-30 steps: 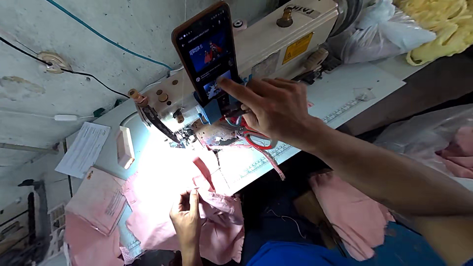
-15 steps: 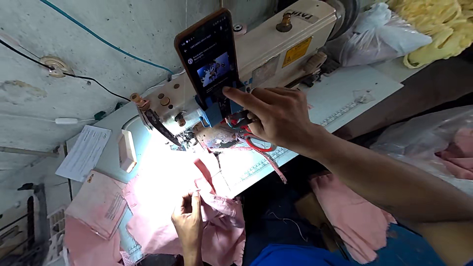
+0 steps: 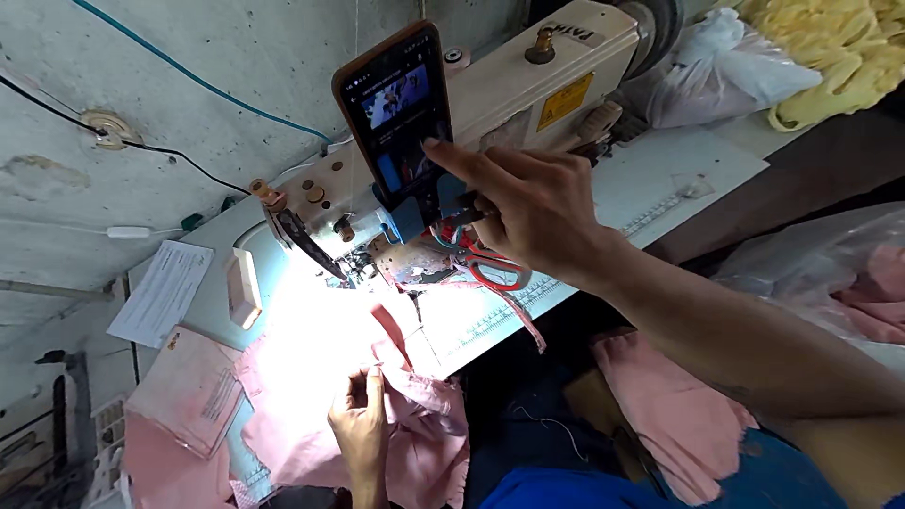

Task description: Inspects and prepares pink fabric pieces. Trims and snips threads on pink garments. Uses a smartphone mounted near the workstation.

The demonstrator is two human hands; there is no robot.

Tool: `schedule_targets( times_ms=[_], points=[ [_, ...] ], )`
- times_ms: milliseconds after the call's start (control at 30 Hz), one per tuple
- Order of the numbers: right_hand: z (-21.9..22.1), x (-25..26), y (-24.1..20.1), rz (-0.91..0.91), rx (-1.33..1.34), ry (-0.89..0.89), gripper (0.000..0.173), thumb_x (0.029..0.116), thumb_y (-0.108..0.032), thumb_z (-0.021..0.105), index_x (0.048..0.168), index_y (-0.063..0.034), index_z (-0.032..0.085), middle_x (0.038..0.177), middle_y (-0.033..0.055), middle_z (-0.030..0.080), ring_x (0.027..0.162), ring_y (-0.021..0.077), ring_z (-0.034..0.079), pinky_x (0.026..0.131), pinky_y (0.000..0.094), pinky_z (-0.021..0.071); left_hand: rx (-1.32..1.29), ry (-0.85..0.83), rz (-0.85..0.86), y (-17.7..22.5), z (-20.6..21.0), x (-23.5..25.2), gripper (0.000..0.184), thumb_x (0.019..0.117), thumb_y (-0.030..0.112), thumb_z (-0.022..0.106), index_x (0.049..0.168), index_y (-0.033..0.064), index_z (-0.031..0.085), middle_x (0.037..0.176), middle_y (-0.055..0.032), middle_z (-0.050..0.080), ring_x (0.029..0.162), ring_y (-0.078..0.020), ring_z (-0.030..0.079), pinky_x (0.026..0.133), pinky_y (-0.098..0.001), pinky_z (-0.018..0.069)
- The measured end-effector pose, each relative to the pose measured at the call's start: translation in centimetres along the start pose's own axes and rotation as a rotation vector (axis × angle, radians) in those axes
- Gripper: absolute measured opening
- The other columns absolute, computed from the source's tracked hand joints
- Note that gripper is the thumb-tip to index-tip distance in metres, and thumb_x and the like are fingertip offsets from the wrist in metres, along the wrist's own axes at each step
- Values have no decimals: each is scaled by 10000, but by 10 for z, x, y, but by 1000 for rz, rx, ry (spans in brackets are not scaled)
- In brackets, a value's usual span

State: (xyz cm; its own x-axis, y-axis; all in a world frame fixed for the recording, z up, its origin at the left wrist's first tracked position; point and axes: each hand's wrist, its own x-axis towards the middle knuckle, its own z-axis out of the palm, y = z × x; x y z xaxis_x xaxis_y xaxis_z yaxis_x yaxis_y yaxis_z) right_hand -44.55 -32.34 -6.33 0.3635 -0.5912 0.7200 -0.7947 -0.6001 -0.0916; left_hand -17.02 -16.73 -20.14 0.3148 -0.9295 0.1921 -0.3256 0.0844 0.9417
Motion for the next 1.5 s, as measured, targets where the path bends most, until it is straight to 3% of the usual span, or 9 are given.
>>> schedule_targets(
  times_ms=[300,467,700,1000,1500],
  points=[
    [3,1,1,-18,-27,-53,517,936,-92,561,1445,-165,617,747,105,617,589,291,579,502,410,414,6,-3,-4,2,1,0,79,945,75,646,937,13,695,752,3,683,648,-65,667,604,-218,589],
    [-4,9,0,19,-12,-9,532,950,-88,540,1477,-143,585,772,95,623,596,267,572,503,395,406,10,3,0,2,1,0,72,941,74,647,932,18,692,744,5,681,641,-62,667,595,-216,590],
    [4,-3,1,-46,-11,-59,475,961,-110,540,1422,-167,641,741,90,621,602,278,586,511,398,418,3,7,3,1,2,1,70,938,70,652,933,13,692,749,1,684,651,-64,671,608,-216,592],
    [-3,7,4,-2,-2,14,488,944,-86,544,1420,-140,639,753,95,622,595,265,577,509,396,413,17,1,0,1,1,0,77,942,78,649,935,18,696,752,0,688,645,-70,673,600,-223,593],
    [5,-3,5,-63,-16,-61,476,945,-95,548,1400,-183,658,751,87,614,616,274,587,517,395,414,32,4,-4,1,1,0,84,945,89,649,924,21,694,745,1,684,643,-71,674,599,-229,597]
  ],
)
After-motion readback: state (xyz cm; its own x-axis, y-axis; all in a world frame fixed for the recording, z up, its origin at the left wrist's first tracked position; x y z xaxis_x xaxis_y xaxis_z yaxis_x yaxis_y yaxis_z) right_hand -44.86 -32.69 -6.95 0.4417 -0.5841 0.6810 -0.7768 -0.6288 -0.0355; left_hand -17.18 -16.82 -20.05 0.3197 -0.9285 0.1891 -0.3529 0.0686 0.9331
